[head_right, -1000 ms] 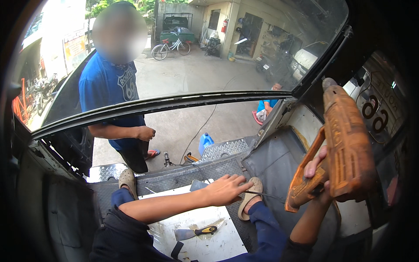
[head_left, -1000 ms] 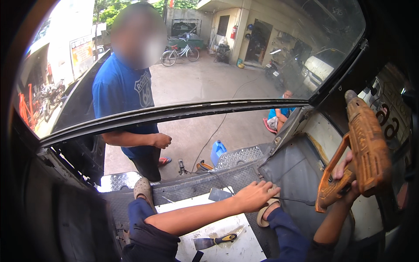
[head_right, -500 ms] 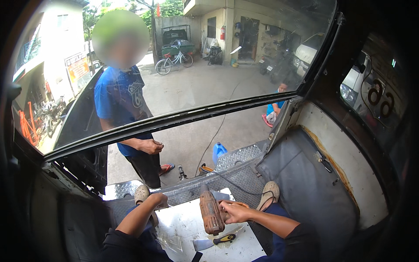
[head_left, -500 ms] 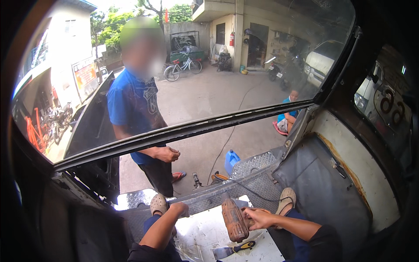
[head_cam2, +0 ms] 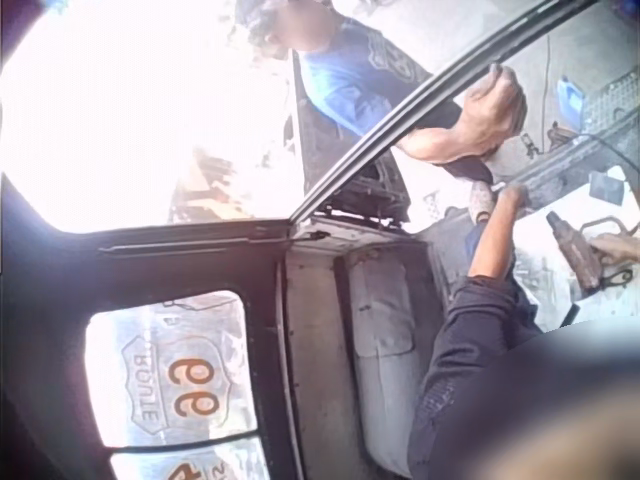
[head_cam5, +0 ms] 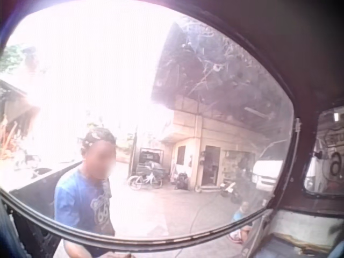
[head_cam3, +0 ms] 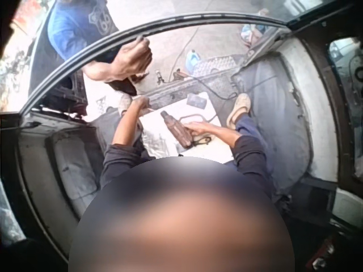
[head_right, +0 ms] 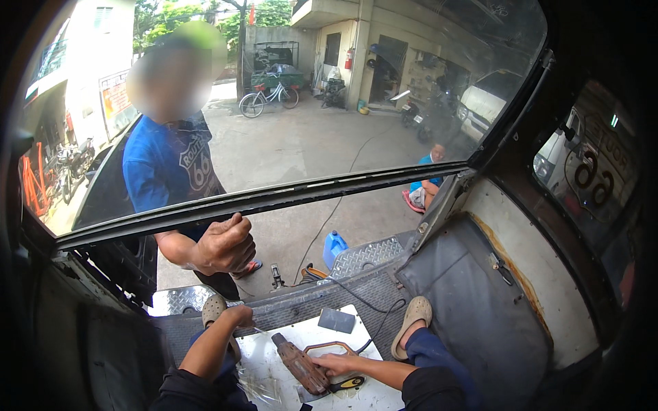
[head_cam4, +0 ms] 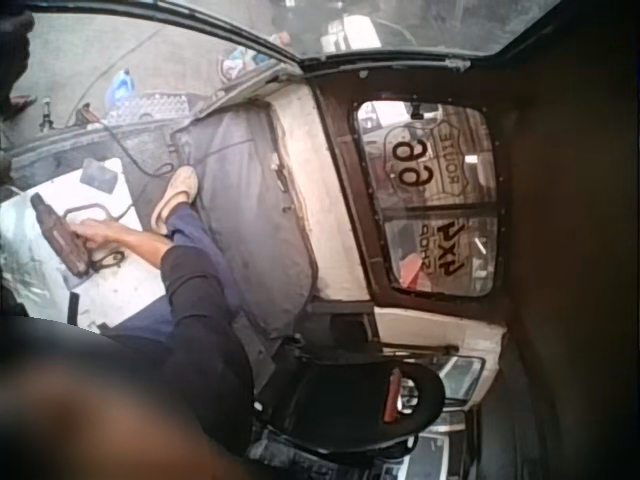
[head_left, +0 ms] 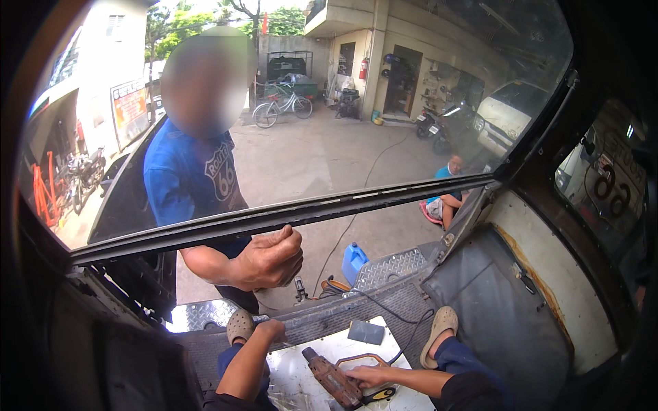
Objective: The person uses a heat gun to warm the vehicle's side window and peels off a protective film from the tint. They then smooth the tint with a squeegee and continue applying heat to set the film.
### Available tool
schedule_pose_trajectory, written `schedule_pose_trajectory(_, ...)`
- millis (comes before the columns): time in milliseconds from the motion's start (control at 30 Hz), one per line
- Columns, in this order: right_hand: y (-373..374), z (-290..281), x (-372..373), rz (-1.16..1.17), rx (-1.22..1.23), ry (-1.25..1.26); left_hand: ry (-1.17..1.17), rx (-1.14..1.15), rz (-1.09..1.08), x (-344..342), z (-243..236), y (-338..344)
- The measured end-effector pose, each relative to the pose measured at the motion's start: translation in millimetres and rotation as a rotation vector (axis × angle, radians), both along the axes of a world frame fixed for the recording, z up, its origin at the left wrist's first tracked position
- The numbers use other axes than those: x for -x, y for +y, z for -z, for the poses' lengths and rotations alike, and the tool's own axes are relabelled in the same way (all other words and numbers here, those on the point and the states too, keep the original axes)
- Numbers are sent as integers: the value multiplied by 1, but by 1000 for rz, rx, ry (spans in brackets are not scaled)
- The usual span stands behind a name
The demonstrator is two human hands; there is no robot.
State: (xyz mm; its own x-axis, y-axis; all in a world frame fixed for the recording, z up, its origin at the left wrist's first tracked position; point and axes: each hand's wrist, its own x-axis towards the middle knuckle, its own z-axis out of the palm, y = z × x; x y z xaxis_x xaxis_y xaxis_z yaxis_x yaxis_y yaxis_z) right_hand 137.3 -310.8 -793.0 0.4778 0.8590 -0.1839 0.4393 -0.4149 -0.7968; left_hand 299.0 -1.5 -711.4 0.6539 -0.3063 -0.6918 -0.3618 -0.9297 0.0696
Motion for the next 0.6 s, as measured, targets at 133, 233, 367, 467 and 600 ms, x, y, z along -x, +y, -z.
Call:
schedule_pose_trajectory(133, -2, -1, 2, 9, -13, 53, -12, 11, -35, -1, 7, 15)
schedule_pose_trajectory(233, -2, -10, 2, 9, 28, -12, -77, 89, -46, -2, 13, 24)
schedule_pose_trajectory(367, 4, -24, 0, 28, 378, -28, -161, 15, 24, -3, 13, 26)
schedule_pose_trajectory(467, 15, -31, -3, 18, 455, -8, -91, -32, -40, -1, 3, 23)
schedule_pose_trajectory(600, 24, -32, -8, -39, 542, 56, -117, -12, -97, 3, -11, 18)
